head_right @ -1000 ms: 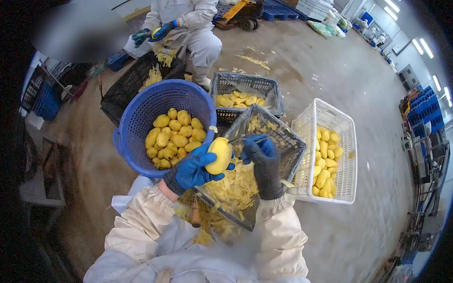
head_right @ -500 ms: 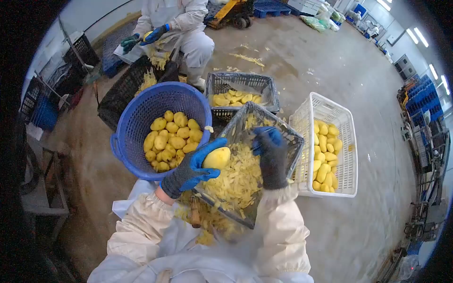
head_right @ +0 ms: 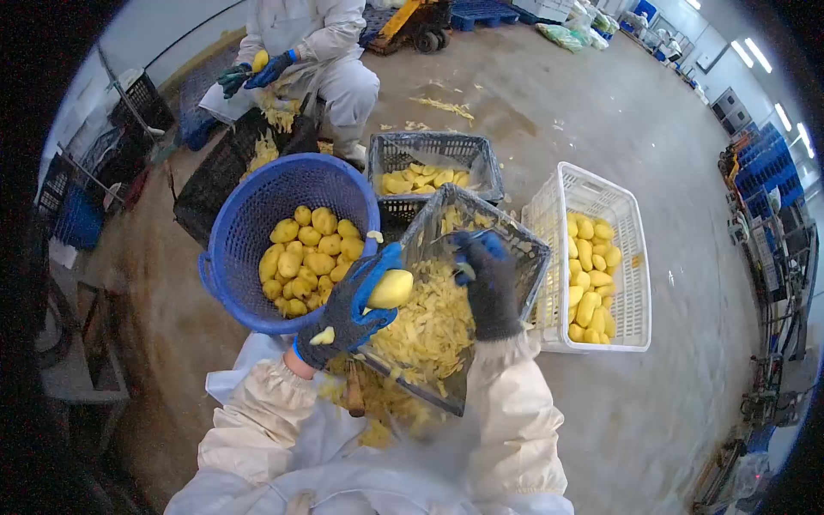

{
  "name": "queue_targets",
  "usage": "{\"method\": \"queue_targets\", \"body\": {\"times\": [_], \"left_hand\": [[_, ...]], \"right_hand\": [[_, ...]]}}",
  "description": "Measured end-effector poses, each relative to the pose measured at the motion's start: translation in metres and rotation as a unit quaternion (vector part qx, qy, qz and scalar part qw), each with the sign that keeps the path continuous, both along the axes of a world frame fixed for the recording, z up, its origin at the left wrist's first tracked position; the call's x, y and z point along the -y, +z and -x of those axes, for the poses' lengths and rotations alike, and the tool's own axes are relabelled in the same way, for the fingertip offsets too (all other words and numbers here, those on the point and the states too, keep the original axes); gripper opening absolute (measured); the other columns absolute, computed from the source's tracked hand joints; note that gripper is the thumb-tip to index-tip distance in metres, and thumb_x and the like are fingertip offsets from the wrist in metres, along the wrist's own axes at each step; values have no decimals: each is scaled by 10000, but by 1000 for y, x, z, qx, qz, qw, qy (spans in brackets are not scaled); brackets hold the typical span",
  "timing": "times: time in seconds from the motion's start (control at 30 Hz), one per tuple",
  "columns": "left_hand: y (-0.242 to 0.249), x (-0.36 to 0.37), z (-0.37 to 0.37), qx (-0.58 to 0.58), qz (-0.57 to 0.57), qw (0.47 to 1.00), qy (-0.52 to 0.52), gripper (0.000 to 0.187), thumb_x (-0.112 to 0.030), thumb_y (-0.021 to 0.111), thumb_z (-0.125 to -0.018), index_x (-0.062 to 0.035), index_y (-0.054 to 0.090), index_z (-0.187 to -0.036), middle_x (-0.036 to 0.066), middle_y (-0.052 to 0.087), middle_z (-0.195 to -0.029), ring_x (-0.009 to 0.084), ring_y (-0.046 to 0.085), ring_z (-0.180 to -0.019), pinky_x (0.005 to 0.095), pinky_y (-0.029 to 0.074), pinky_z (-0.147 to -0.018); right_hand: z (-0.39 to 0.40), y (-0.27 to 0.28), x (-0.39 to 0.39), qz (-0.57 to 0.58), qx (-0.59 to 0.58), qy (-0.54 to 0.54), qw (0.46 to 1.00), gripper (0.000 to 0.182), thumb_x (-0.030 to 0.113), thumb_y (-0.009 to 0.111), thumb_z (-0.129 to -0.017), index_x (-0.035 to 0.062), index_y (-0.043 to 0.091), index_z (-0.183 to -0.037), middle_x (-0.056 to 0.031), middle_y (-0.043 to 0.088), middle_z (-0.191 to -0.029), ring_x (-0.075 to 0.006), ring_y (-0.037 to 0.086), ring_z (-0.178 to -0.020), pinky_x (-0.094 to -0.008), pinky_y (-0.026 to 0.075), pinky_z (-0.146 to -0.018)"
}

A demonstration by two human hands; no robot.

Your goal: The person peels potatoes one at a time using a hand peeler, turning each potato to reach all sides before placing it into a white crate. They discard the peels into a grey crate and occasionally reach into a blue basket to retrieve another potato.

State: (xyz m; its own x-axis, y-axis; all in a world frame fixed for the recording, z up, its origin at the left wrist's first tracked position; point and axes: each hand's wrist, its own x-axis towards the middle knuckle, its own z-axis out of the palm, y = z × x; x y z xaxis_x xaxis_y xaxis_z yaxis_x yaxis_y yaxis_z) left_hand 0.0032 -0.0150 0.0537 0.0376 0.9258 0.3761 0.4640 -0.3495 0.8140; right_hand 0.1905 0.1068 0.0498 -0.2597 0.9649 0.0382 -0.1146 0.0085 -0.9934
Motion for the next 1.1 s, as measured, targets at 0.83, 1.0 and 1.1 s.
{"method": "queue_targets", "body": {"times": [0.83,1.0,1.1], "left_hand": [[-19,4,-12,663,174,728,-32,428,-335,564,-911,-85,479,-1248,127,610,-1017,267,645,-819,320,550,-579],[-56,-7,9,808,267,498,-166,457,-397,533,-916,-55,508,-1217,146,600,-1084,330,595,-984,454,571,-752],[-40,-3,1,793,250,531,-165,481,-424,519,-918,-52,506,-1223,136,608,-1069,319,613,-941,445,576,-716]], "right_hand": [[20,20,22,98,-30,101,990,145,188,603,-883,44,585,-884,-3,525,-654,-79,483,-535,-205,398,-501],[16,28,25,115,-83,98,985,127,165,624,-863,40,600,-858,-17,558,-670,-93,513,-560,-228,419,-521],[22,10,24,79,-42,96,991,123,163,614,-866,41,602,-858,-19,566,-680,-93,515,-561,-227,416,-511]]}}
